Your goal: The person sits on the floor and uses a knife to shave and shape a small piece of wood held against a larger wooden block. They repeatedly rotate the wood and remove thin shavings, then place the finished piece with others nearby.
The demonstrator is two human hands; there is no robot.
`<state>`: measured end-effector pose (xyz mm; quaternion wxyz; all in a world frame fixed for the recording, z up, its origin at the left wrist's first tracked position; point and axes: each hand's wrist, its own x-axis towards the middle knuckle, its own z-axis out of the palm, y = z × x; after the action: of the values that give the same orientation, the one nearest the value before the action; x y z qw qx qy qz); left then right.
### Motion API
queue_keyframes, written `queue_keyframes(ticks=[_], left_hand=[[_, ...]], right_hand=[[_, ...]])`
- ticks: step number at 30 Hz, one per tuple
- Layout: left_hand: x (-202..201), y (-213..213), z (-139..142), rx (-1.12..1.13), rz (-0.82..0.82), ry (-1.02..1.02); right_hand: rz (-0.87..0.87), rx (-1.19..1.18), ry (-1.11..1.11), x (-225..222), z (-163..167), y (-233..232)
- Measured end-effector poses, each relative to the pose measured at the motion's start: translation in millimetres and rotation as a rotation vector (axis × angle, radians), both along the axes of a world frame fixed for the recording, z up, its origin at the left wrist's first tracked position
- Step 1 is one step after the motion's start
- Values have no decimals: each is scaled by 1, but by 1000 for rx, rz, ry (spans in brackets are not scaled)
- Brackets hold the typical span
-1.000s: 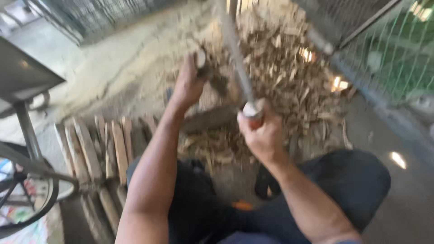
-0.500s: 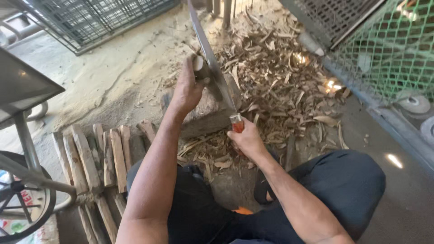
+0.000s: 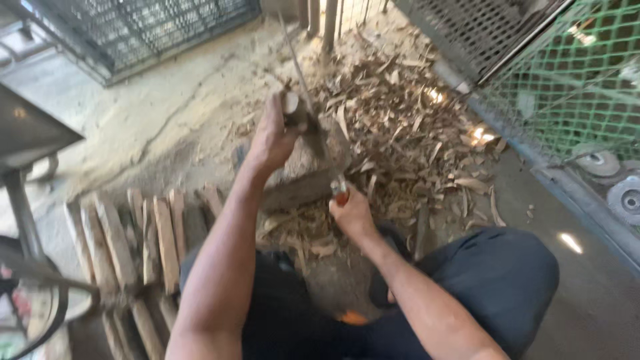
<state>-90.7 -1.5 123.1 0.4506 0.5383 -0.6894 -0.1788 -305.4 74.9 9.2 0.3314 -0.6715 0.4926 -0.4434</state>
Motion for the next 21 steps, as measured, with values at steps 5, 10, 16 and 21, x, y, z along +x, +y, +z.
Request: queue_keyframes(ticks=[5,10,16,21], left_hand=[[16,2,-13,102,-34,79],[16,-3,-24,63,-108,109],[27,-13,-42,-7,-108,61],[37,-15,-57,-20,-72,68]], right_hand=[[170,675,-208,-17,-27,0],[141,517,-191,-10,9,4],[-1,343,-11,6,70,16],[-46,-423,-198,4,73,11]])
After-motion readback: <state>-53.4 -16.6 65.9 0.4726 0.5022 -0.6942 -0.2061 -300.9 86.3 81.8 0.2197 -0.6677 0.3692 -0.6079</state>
